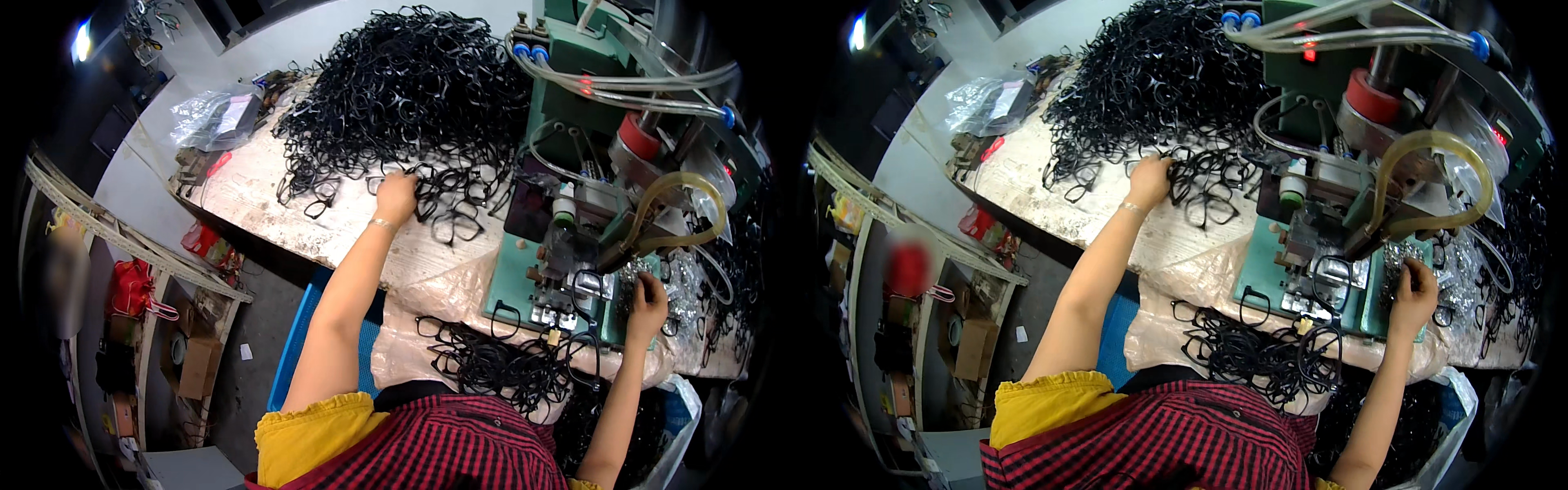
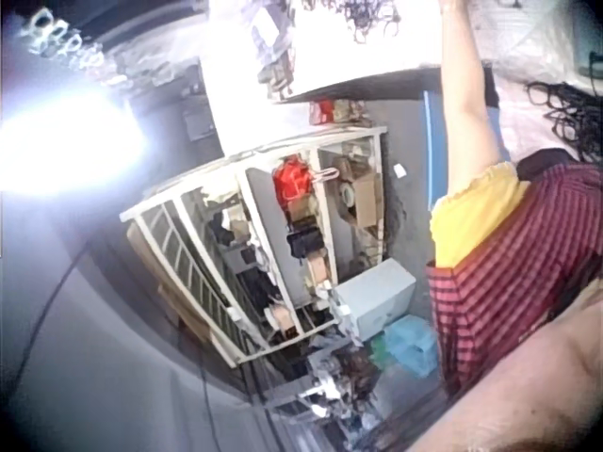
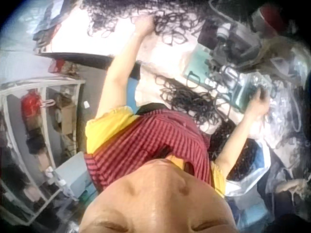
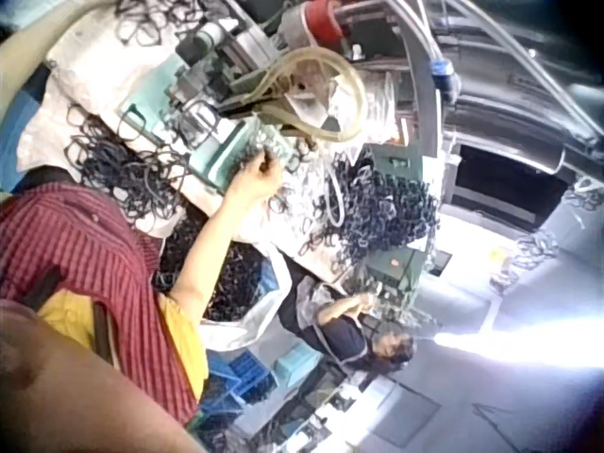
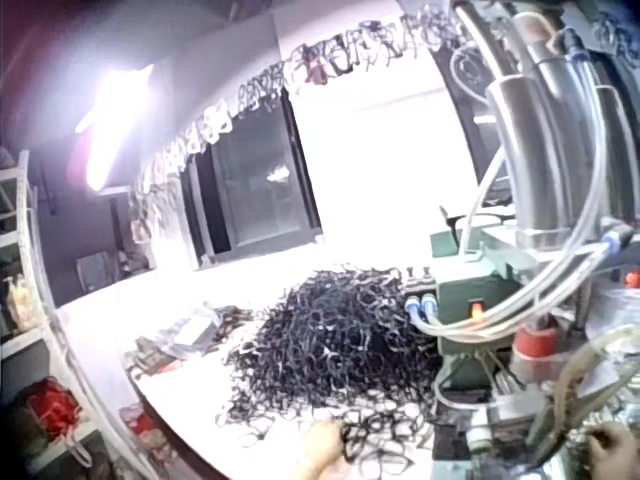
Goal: The person assembles eyeglasses by inserting small metal components into the frames using a press machine. They pick up frames, place them in the machine, press down to secure the parts, and then set the finished glasses aside.
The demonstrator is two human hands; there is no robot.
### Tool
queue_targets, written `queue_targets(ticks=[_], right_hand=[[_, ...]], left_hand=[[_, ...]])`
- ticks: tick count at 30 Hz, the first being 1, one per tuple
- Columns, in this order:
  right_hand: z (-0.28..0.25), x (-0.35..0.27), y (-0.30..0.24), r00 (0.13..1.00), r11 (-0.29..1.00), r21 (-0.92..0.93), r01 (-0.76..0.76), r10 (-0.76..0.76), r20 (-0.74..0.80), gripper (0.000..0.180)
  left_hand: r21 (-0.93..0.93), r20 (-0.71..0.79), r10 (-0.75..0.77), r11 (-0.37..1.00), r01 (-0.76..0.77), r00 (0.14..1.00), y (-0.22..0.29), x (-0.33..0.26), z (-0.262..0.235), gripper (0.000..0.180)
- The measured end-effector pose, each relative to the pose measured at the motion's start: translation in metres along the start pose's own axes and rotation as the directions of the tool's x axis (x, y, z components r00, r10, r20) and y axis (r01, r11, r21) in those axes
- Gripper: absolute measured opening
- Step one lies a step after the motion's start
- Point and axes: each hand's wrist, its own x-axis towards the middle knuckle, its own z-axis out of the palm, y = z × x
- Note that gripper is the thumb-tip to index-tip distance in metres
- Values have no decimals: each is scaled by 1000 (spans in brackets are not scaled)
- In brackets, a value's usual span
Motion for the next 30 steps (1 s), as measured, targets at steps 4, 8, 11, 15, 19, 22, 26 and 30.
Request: queue_targets(ticks=[4,8,11,15,19,22,26,30], right_hand=[[-32,-28,-10,998,990,-139,-28,19,-63,17],[-75,-64,-19,990,982,-161,-100,82,-112,17],[-57,-52,-72,998,996,-60,62,-61,19,17],[6,-16,-133,989,910,408,77,-122,86,31],[34,-23,-151,996,781,619,-81,51,67,37],[32,-26,-147,990,756,639,-141,89,114,43],[27,-22,-167,973,642,733,-223,104,205,49],[23,-24,-183,960,581,764,-280,144,242,50]], left_hand=[[-117,63,-91,988,98,994,27,-3,-29,27],[-613,69,-194,765,195,979,46,-39,-79,25],[-912,58,-155,394,116,986,81,-69,-95,21],[-995,-29,-146,98,-15,989,118,-84,-73,17],[-1000,14,-241,-1,14,970,139,-106,-59,16],[-998,-57,-218,6,-57,974,148,-112,-90,15],[-860,-486,-79,-130,-493,870,175,-105,-160,16],[-679,-720,199,-5,-734,665,189,-117,-204,14]])
